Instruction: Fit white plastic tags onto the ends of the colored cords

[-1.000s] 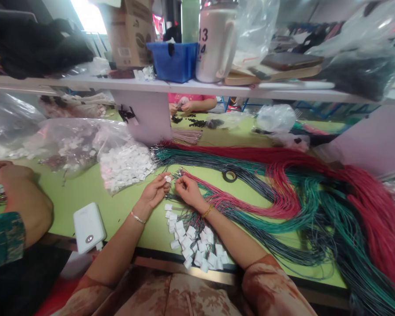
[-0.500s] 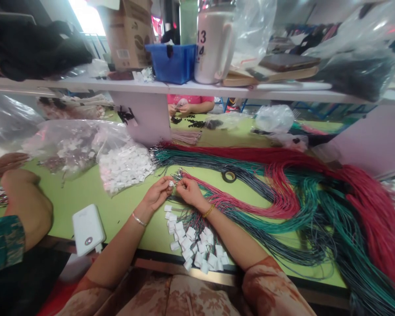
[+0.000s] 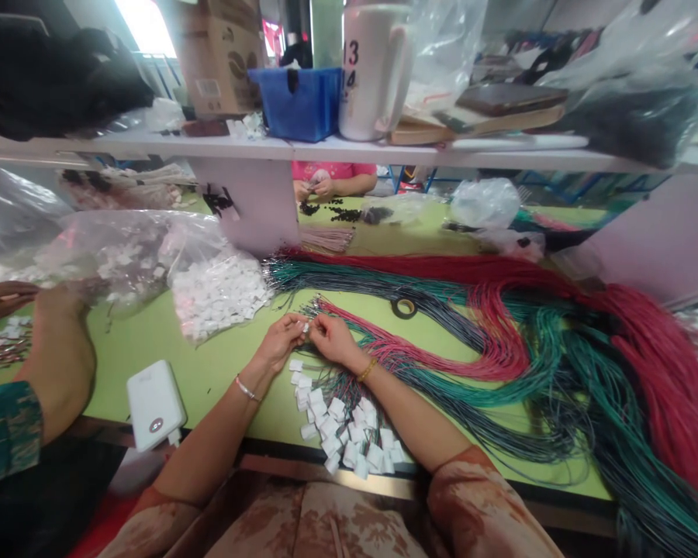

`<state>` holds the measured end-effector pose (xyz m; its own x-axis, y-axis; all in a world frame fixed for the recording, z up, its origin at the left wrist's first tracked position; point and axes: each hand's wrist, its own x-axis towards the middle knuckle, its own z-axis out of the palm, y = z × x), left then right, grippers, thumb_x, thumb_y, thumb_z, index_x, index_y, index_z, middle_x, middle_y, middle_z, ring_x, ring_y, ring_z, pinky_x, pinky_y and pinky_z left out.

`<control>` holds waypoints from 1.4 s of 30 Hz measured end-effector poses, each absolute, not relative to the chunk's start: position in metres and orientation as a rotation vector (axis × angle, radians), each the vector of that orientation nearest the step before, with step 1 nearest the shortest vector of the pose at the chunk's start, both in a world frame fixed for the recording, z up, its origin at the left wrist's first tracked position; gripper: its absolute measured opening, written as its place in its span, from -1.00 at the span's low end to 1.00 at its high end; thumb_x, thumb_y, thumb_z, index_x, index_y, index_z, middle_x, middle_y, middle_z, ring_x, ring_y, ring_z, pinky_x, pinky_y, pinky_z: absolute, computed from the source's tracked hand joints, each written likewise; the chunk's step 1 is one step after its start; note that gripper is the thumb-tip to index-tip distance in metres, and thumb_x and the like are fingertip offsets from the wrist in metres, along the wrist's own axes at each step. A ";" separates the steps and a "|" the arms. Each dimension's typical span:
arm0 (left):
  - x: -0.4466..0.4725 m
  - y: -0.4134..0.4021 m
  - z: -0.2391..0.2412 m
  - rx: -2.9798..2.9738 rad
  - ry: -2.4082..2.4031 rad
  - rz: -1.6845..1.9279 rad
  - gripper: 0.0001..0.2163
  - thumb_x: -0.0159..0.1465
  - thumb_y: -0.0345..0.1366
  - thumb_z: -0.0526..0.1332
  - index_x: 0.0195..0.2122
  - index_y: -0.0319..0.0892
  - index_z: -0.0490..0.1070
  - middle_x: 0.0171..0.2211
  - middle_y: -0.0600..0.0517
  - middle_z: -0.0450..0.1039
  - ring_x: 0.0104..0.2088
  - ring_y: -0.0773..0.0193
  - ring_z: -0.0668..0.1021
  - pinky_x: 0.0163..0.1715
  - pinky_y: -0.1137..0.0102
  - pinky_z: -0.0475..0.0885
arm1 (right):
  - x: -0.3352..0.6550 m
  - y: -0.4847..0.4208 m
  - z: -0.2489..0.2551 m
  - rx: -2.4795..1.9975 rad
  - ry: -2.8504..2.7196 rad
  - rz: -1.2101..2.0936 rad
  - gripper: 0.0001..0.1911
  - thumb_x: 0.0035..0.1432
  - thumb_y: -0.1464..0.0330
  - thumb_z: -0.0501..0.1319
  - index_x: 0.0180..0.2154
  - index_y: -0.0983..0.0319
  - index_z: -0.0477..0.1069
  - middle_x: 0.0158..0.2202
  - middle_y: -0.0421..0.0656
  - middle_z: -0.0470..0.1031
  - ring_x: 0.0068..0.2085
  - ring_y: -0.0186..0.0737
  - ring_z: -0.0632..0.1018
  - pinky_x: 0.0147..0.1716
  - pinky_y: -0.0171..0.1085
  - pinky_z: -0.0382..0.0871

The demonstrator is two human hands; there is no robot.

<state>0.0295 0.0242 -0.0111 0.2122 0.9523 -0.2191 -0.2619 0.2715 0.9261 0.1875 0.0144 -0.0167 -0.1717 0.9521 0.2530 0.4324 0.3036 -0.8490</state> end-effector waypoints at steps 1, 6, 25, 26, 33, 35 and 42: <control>0.027 0.025 -0.010 0.919 1.010 0.984 -0.81 0.00 -0.32 0.36 -0.39 -0.26 0.44 -0.61 0.09 0.38 -0.62 0.45 0.37 -0.59 0.53 0.21 | 0.191 0.017 -0.016 -1.237 -1.779 0.802 -0.77 0.16 0.27 0.09 -0.47 0.25 0.33 -0.54 -0.22 0.35 -0.51 -0.35 0.29 -0.50 -0.36 0.13; 0.012 0.033 -0.007 1.004 1.122 0.836 -0.88 -0.04 -0.40 0.33 -0.45 -0.27 0.45 -0.61 0.04 0.43 -0.68 0.46 0.34 -0.67 0.54 0.16 | 0.204 0.029 -0.014 -1.417 -2.046 0.507 -0.87 0.14 0.39 0.11 -0.41 0.24 0.40 -0.40 -0.12 0.45 -0.40 -0.26 0.39 -0.38 -0.31 0.21; 0.027 0.025 -0.010 0.771 0.845 0.969 -0.80 0.00 -0.36 0.37 -0.37 -0.26 0.41 -0.30 -0.04 0.51 -0.50 0.48 0.41 -0.47 0.54 0.32 | 0.200 0.027 -0.011 -1.183 -1.680 0.844 -0.78 0.16 0.22 0.09 -0.38 0.24 0.33 -0.45 -0.23 0.38 -0.44 -0.34 0.32 -0.41 -0.35 0.21; 0.028 0.024 -0.011 0.755 0.834 0.969 -0.80 0.00 -0.37 0.37 -0.36 -0.26 0.40 -0.30 -0.03 0.50 -0.50 0.48 0.41 -0.47 0.54 0.32 | 0.200 0.027 -0.011 -1.173 -1.665 0.863 -0.78 0.15 0.22 0.11 -0.38 0.24 0.35 -0.44 -0.22 0.40 -0.42 -0.34 0.33 -0.40 -0.35 0.22; 0.030 0.026 -0.017 0.644 0.804 0.980 -0.84 0.05 -0.42 0.35 -0.37 -0.26 0.40 -0.41 0.05 0.42 -0.50 0.48 0.41 -0.47 0.54 0.33 | 0.202 0.025 -0.017 -1.191 -1.610 0.918 -0.80 0.02 0.24 0.20 -0.43 0.26 0.37 -0.51 -0.24 0.38 -0.50 -0.38 0.28 -0.48 -0.37 0.18; 0.030 0.027 -0.017 0.617 0.795 0.981 -0.87 0.06 -0.44 0.33 -0.37 -0.26 0.40 -0.37 0.02 0.45 -0.50 0.48 0.41 -0.46 0.53 0.34 | 0.202 0.024 -0.017 -1.191 -1.623 0.934 -0.81 0.01 0.25 0.20 -0.43 0.27 0.38 -0.53 -0.24 0.37 -0.52 -0.40 0.26 -0.51 -0.39 0.14; 0.029 0.028 -0.019 0.591 0.795 0.980 -0.90 0.09 -0.46 0.30 -0.37 -0.26 0.40 -0.33 -0.02 0.48 -0.50 0.47 0.41 -0.46 0.53 0.35 | 0.204 0.019 -0.014 -1.158 -1.728 0.835 -0.87 0.03 0.32 0.17 -0.40 0.27 0.39 -0.52 -0.24 0.36 -0.53 -0.39 0.27 -0.52 -0.37 0.13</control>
<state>0.0294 0.0276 -0.0187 0.3243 0.8918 -0.3154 -0.4930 0.4439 0.7482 0.2035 0.0193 -0.0136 -0.1890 0.9375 0.2922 0.3541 0.3426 -0.8702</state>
